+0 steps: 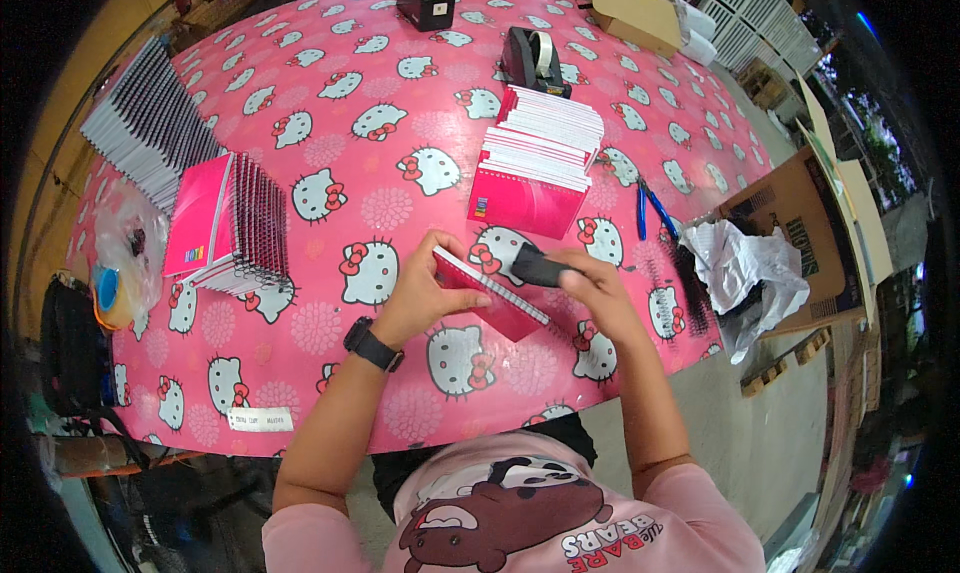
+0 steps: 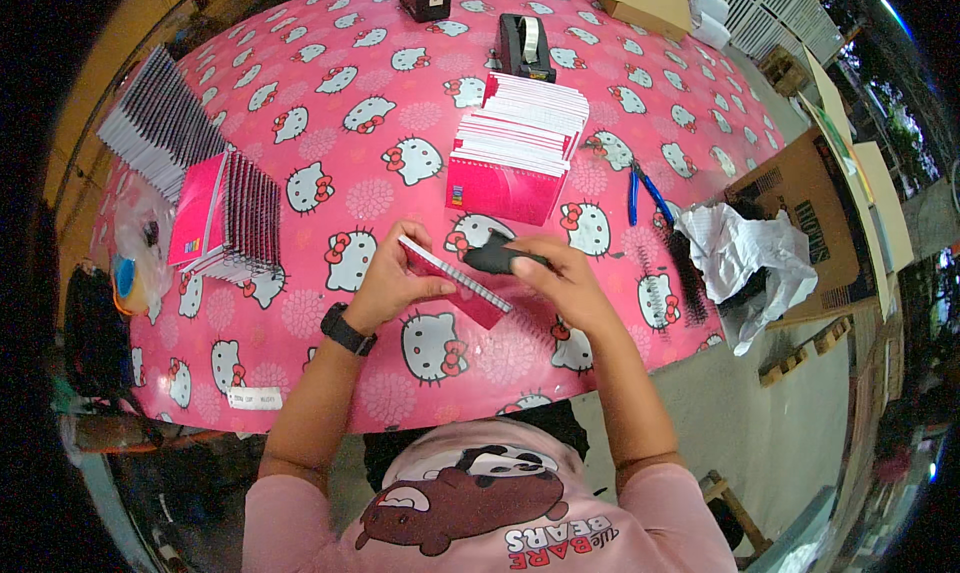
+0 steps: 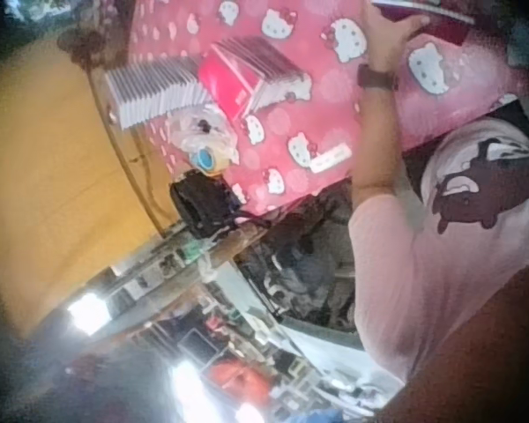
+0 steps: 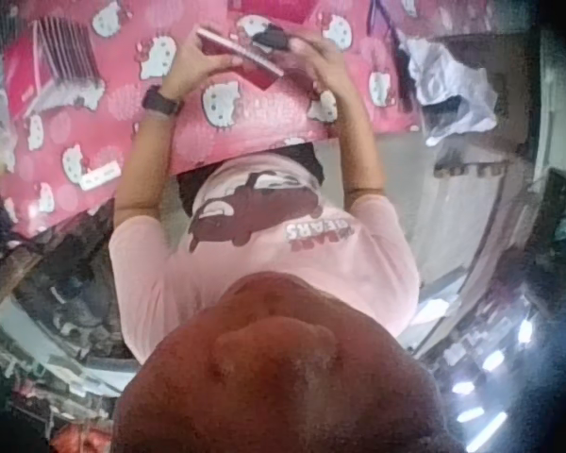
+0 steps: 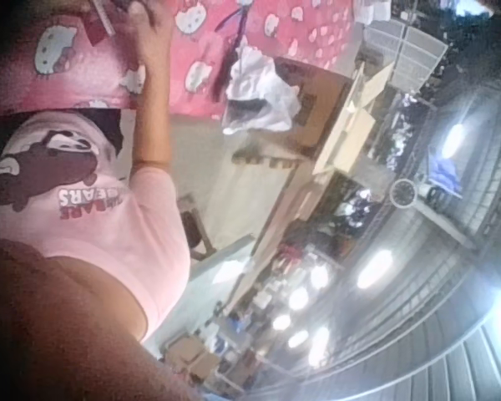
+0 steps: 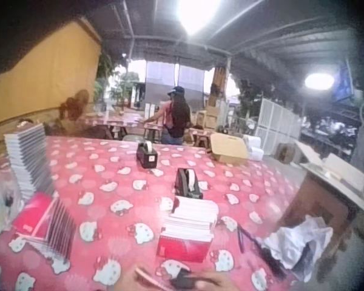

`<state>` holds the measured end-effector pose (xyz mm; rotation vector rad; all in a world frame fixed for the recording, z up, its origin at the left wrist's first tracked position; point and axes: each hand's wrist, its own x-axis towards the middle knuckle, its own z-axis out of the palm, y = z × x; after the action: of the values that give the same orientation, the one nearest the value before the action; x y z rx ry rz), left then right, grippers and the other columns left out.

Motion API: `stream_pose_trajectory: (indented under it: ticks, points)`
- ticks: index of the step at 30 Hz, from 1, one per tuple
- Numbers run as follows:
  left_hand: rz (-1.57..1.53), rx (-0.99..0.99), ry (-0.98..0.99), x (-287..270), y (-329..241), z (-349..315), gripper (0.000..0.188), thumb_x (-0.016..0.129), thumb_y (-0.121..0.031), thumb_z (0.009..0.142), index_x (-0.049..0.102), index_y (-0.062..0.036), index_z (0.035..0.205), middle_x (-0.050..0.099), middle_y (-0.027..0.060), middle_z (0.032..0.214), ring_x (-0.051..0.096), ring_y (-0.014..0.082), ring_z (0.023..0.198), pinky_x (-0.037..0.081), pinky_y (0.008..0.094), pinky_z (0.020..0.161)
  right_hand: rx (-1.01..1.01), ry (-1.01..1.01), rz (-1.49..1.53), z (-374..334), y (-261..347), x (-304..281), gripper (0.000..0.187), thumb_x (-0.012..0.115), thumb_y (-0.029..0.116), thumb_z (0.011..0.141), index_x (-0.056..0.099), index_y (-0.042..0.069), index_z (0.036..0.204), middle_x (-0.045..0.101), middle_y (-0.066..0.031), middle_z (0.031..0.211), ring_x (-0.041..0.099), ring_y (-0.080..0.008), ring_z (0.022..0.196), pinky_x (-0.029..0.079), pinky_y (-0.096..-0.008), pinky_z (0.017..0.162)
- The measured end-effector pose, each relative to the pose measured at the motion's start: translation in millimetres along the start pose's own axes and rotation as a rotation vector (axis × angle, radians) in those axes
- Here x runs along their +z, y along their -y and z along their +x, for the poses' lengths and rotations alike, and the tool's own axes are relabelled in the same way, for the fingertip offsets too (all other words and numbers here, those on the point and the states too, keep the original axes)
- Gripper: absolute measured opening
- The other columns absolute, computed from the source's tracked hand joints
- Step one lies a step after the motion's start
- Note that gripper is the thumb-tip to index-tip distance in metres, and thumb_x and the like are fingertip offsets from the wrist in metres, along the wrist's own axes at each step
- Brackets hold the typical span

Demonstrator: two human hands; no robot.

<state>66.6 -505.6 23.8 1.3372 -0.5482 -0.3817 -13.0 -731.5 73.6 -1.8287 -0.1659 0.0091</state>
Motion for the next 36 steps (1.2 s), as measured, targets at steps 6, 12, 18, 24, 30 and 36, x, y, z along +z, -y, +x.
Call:
stream_pose_trajectory:
  ticks: [6, 12, 18, 24, 30, 36]
  points:
    - [0.074, -0.06, 0.068, -1, -1, -2, 0.046, 0.081, -0.002, 0.064, 0.043, -0.0089, 0.089, 0.057, -0.0012, 0.077, 0.055, 0.0056, 0.073, 0.047, 0.0225, 0.063, 0.106, -0.099, -0.451, 1, 9, 8, 0.048, 0.063, 0.043, 0.078, 0.066, 0.003, 0.105, 0.06, -0.0152, 0.11, 0.052, -0.0268, 0.108, 0.04, -0.0372, 0.092]
    - [0.078, -0.05, 0.061, -3, 0, -2, 0.045, 0.082, -0.005, 0.064, 0.045, -0.009, 0.089, 0.057, -0.001, 0.079, 0.054, 0.0054, 0.071, 0.047, 0.022, 0.06, -0.019, 0.002, -0.241, 11, 15, 11, 0.038, 0.067, 0.032, 0.078, 0.067, 0.003, 0.103, 0.061, -0.0145, 0.107, 0.054, -0.0251, 0.103, 0.039, -0.0361, 0.091]
    - [0.236, 0.066, 0.043, -8, 4, 1, 0.048, 0.085, -0.012, 0.061, 0.047, -0.0078, 0.088, 0.057, 0.0019, 0.082, 0.055, 0.0099, 0.08, 0.045, 0.0261, 0.07, 0.035, 0.022, -0.356, 23, 21, 20, 0.037, 0.065, 0.032, 0.08, 0.066, 0.004, 0.104, 0.061, -0.0116, 0.107, 0.055, -0.0245, 0.102, 0.042, -0.0338, 0.087]
    - [0.18, 0.047, 0.042, -6, 7, 1, 0.048, 0.085, -0.015, 0.061, 0.046, -0.0081, 0.088, 0.057, 0.0012, 0.082, 0.053, 0.0101, 0.078, 0.044, 0.0272, 0.071, 0.075, 0.032, -0.11, 19, 15, 24, 0.041, 0.066, 0.035, 0.08, 0.065, 0.004, 0.106, 0.057, -0.0207, 0.114, 0.049, -0.0303, 0.113, 0.037, -0.0381, 0.096]
    - [0.206, -0.023, 0.064, -3, -5, -1, 0.048, 0.083, -0.019, 0.064, 0.047, -0.0059, 0.093, 0.058, 0.0042, 0.082, 0.054, 0.0109, 0.076, 0.045, 0.0273, 0.07, -0.011, -0.163, -0.459, -17, 4, -2, 0.047, 0.072, 0.031, 0.07, 0.063, 0.008, 0.111, 0.051, -0.0188, 0.123, 0.046, -0.0292, 0.113, 0.035, -0.0389, 0.096]
    - [0.04, 0.043, 0.036, 12, -11, -1, 0.037, 0.076, -0.014, 0.073, 0.05, -0.0033, 0.097, 0.06, 0.0054, 0.088, 0.055, 0.0106, 0.081, 0.045, 0.0285, 0.071, -0.034, -0.356, -1.044, -50, -17, -24, 0.048, 0.075, 0.031, 0.066, 0.062, 0.007, 0.105, 0.047, -0.0187, 0.126, 0.041, -0.0372, 0.115, 0.033, -0.0443, 0.097]
